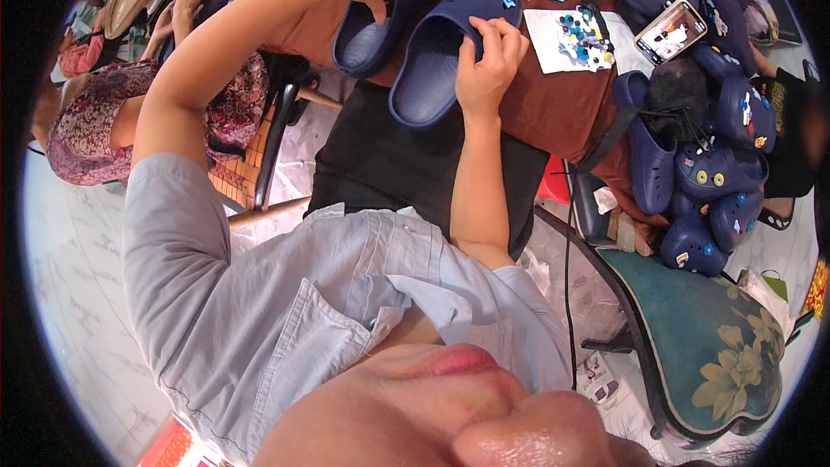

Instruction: Attaching decorative charms to the holes of blue clog-style shoes.

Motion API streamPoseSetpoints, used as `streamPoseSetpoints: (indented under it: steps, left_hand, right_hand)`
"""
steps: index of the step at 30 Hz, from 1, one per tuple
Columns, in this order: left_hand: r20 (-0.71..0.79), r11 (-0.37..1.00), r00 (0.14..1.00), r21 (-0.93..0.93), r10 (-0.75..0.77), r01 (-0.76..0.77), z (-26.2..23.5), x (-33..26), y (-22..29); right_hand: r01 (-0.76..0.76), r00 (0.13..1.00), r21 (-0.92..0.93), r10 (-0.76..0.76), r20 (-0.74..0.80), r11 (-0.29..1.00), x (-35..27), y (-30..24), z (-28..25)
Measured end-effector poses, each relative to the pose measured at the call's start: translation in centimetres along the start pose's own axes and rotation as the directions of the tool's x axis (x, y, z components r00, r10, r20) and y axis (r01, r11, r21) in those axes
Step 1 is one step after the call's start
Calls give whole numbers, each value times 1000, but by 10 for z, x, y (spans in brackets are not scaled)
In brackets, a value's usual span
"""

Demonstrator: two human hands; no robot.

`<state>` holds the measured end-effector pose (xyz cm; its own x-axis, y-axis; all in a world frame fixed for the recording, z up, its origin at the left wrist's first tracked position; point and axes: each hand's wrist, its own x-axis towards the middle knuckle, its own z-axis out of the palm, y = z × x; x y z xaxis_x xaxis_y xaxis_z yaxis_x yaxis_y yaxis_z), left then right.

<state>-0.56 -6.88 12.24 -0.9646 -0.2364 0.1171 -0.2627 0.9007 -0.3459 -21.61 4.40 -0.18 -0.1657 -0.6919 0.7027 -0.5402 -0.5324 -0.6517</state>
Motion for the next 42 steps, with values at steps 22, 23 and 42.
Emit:
streamPoseSetpoints:
  steps: [22, 23, 42]
  left_hand:
    - [-89, 942, 994, 324, -65, 90, 41, -10, 18]
    - [-89, 941, 994, 325, -66, 91, 42, -10, 17]
    - [-16, 962, 986, 217, -164, 163, 69, -23, 18]
  right_hand:
    - [-7, 1000, 3, 7, -6, 1000, 0, 2, 2]
    - [-6, 1000, 3, 6, -6, 1000, 0, 2, 2]
    - [3, 1000, -25, -3, -6, 1000, -1, 5, 2]
